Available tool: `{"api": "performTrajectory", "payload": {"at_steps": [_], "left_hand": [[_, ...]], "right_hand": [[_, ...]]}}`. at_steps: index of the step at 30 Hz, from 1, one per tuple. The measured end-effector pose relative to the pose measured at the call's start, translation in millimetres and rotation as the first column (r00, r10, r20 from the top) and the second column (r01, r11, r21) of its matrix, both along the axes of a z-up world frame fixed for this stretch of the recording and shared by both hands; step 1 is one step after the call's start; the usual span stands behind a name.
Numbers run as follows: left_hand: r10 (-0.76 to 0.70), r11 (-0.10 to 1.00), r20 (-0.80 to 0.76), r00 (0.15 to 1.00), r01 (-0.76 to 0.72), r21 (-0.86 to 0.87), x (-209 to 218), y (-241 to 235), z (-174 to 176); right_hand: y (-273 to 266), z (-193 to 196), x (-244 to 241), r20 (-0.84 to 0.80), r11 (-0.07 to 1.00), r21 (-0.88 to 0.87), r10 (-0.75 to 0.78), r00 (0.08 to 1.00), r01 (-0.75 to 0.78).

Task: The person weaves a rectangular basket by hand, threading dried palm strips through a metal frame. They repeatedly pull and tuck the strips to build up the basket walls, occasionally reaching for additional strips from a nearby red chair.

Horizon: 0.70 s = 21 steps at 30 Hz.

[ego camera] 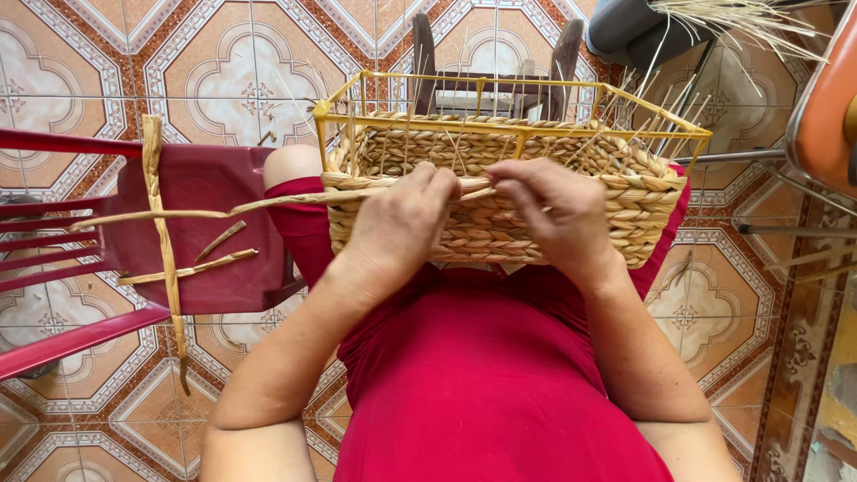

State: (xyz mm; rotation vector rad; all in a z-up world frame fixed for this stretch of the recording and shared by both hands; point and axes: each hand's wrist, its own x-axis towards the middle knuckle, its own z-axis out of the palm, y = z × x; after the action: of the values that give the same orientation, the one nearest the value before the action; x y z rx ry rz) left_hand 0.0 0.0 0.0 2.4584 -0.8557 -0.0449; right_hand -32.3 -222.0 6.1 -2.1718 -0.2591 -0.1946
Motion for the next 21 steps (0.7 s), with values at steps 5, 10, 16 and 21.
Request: {"api": "performTrajectory", "payload": {"at_steps": [5,10,16,21], "left_hand": [[-0.050,0.992,0.142,0.989,0.065,-0.110,16.1,21.3,35.3],[0.169,0.954,0.218,0.961,-0.104,-0.280,-5.3,8.3,52.4],[0.244,0.967,0.012,0.970,-0.244,0.077,7.7,-36.8,-8.3],[0.277,0.951,-0.281,0.919,-0.304,-0.060,12.8,-40.4,-36.2]], "right_hand": [[16.5,-9.3,9.4,-0.006,0.984,-0.146,0.101,0.995,-0.100],[22.4,-23.3,18.0,0.049,0.992,-0.125,0.029,0.998,-0.023],[20.8,-25.1,12.4,-0.036,0.995,-0.102,-0.007,0.999,0.003],[15.5,-23.9,10.2,-0.049,0.999,0.009,0.043,0.998,-0.043]]}}
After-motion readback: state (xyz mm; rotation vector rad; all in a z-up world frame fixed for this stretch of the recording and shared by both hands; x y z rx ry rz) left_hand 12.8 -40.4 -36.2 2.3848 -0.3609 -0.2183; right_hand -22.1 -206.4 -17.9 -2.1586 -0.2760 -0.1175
